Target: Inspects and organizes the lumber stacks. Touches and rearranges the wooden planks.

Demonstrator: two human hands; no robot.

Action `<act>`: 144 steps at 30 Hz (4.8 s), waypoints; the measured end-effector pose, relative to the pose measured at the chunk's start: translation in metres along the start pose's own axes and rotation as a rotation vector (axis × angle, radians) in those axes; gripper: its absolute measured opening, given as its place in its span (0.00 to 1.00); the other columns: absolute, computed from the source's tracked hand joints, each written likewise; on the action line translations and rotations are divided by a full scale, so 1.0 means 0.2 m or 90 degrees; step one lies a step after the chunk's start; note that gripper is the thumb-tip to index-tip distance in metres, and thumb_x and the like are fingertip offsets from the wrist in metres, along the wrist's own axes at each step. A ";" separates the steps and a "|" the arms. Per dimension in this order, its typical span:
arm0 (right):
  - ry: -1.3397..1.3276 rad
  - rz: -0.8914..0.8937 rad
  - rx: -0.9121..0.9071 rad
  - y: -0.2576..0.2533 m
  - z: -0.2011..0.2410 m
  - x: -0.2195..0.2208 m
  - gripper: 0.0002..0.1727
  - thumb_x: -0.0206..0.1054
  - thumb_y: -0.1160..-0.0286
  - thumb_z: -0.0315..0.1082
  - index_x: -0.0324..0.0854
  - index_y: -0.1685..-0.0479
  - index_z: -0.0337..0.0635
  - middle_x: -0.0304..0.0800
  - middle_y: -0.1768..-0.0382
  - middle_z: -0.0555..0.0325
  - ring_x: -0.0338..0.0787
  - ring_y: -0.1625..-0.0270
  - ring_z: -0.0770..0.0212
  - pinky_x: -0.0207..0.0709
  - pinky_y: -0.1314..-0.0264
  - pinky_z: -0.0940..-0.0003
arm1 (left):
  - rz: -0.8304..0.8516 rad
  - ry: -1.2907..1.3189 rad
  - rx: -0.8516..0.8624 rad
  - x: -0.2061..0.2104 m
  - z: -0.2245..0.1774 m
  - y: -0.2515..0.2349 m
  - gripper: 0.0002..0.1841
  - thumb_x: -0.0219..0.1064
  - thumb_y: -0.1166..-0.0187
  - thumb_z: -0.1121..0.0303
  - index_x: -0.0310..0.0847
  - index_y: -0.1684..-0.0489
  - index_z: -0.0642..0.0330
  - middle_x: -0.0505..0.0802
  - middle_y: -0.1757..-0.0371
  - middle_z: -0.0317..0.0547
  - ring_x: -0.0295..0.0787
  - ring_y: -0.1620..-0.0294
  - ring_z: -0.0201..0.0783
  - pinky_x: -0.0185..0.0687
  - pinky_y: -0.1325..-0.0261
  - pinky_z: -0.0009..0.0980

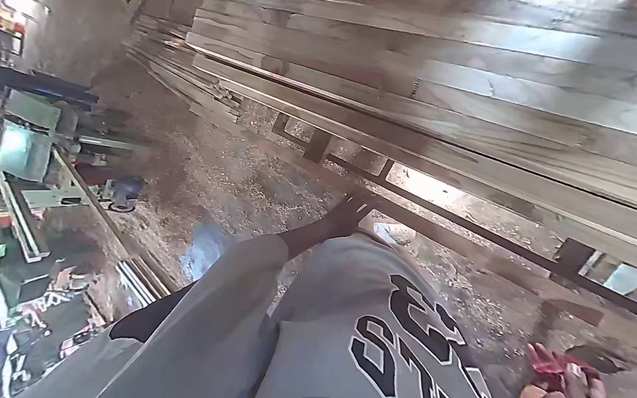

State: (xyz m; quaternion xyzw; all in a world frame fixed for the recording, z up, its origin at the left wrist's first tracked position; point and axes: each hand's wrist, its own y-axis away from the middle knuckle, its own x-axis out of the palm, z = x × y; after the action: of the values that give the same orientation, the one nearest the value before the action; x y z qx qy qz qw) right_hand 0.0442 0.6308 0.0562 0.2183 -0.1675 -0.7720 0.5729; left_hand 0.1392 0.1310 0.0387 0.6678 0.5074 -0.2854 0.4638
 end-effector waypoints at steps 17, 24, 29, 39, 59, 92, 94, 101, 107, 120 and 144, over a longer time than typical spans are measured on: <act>-0.057 0.076 -0.032 0.76 -0.16 0.91 0.26 0.57 0.19 0.33 0.61 0.23 0.35 0.86 0.47 0.54 0.96 0.59 0.56 0.95 0.61 0.56 | 0.131 -0.150 -0.059 -0.22 0.89 0.47 0.45 0.68 0.22 0.54 0.51 0.05 0.60 0.55 0.03 0.53 0.47 0.03 0.48 0.41 0.06 0.58; 0.190 0.182 -0.152 1.37 -0.62 1.84 0.35 0.66 0.23 0.28 0.61 0.16 0.25 0.80 0.34 0.37 0.94 0.51 0.57 0.94 0.55 0.63 | 0.140 -0.103 0.043 -0.41 1.59 0.69 0.34 0.63 0.17 0.65 0.61 0.09 0.61 0.66 0.07 0.50 0.55 0.05 0.46 0.40 0.06 0.60; 0.600 0.239 -0.175 1.67 -0.74 2.61 0.30 0.59 0.15 0.33 0.67 0.12 0.48 0.78 0.27 0.35 0.92 0.46 0.42 0.89 0.48 0.47 | 0.212 -0.045 0.059 -0.61 2.07 0.99 0.30 0.57 0.13 0.59 0.67 0.13 0.61 0.70 0.10 0.53 0.57 0.06 0.49 0.42 0.05 0.56; 0.786 0.119 0.037 1.91 -0.63 2.98 0.34 0.58 0.14 0.36 0.57 0.07 0.55 0.71 0.23 0.32 0.93 0.47 0.41 0.89 0.46 0.49 | 0.289 0.065 0.042 -0.60 2.44 1.25 0.28 0.51 0.09 0.54 0.69 0.15 0.59 0.80 0.18 0.55 0.71 0.14 0.55 0.56 0.09 0.51; 0.763 0.295 0.065 2.12 -0.29 3.27 0.27 0.58 0.18 0.33 0.71 0.17 0.49 0.80 0.32 0.36 0.89 0.37 0.42 0.84 0.36 0.49 | 0.362 0.129 0.099 -0.67 2.34 1.02 0.24 0.52 0.09 0.60 0.72 0.17 0.56 0.88 0.27 0.51 0.84 0.25 0.52 0.72 0.20 0.55; -0.223 -0.032 0.267 1.93 -0.84 2.01 0.15 0.53 0.10 0.34 0.79 0.40 0.34 0.80 0.76 0.60 0.76 0.84 0.69 0.73 0.82 0.72 | 0.366 -0.029 0.367 -0.65 1.68 0.57 0.18 0.55 0.11 0.61 0.89 0.37 0.55 0.94 0.38 0.48 0.93 0.37 0.47 0.84 0.30 0.52; -0.367 -0.088 0.269 1.90 -0.91 1.85 0.17 0.47 0.08 0.37 0.80 0.45 0.35 0.81 0.78 0.61 0.74 0.85 0.69 0.68 0.85 0.74 | 0.302 -0.021 0.375 -0.56 1.53 0.51 0.17 0.56 0.13 0.64 0.90 0.41 0.58 0.95 0.41 0.51 0.94 0.40 0.49 0.86 0.33 0.53; -0.408 -0.198 0.240 1.74 -0.92 1.21 0.24 0.40 0.05 0.41 0.80 0.42 0.36 0.86 0.75 0.56 0.80 0.82 0.65 0.73 0.83 0.70 | 0.103 -0.005 0.258 -0.33 0.87 0.34 0.22 0.59 0.16 0.59 0.83 0.30 0.60 0.91 0.37 0.55 0.90 0.36 0.50 0.83 0.29 0.50; -0.386 -0.287 0.188 1.54 -0.86 0.71 0.21 0.39 0.06 0.43 0.76 0.45 0.41 0.82 0.78 0.61 0.75 0.86 0.69 0.68 0.87 0.75 | -0.096 -0.104 0.229 -0.28 0.79 0.15 0.32 0.71 0.28 0.55 0.78 0.25 0.63 0.85 0.28 0.65 0.80 0.26 0.66 0.69 0.21 0.64; -0.459 -0.335 0.048 0.96 -0.48 0.52 0.20 0.47 0.05 0.37 0.72 0.25 0.35 0.93 0.49 0.46 0.94 0.53 0.55 0.89 0.58 0.60 | 0.195 -0.209 -0.036 -0.40 0.41 -0.03 0.30 0.71 0.18 0.57 0.75 0.21 0.66 0.79 0.19 0.65 0.68 0.14 0.62 0.57 0.11 0.57; 0.674 -0.083 0.114 -0.20 0.22 -0.14 0.33 0.62 0.18 0.35 0.65 0.10 0.54 0.81 0.29 0.34 0.88 0.36 0.35 0.80 0.34 0.35 | 0.542 -0.253 -0.170 -0.40 0.71 -0.47 0.40 0.83 0.39 0.38 0.82 0.29 0.51 0.91 0.38 0.62 0.87 0.32 0.61 0.76 0.27 0.63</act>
State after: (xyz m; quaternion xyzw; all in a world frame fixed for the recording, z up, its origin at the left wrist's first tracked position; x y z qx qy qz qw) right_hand -0.0043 0.6703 0.0770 0.6356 0.0925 -0.5731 0.5089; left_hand 0.0380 -0.0264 0.0181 0.6834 0.1233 -0.1249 0.7086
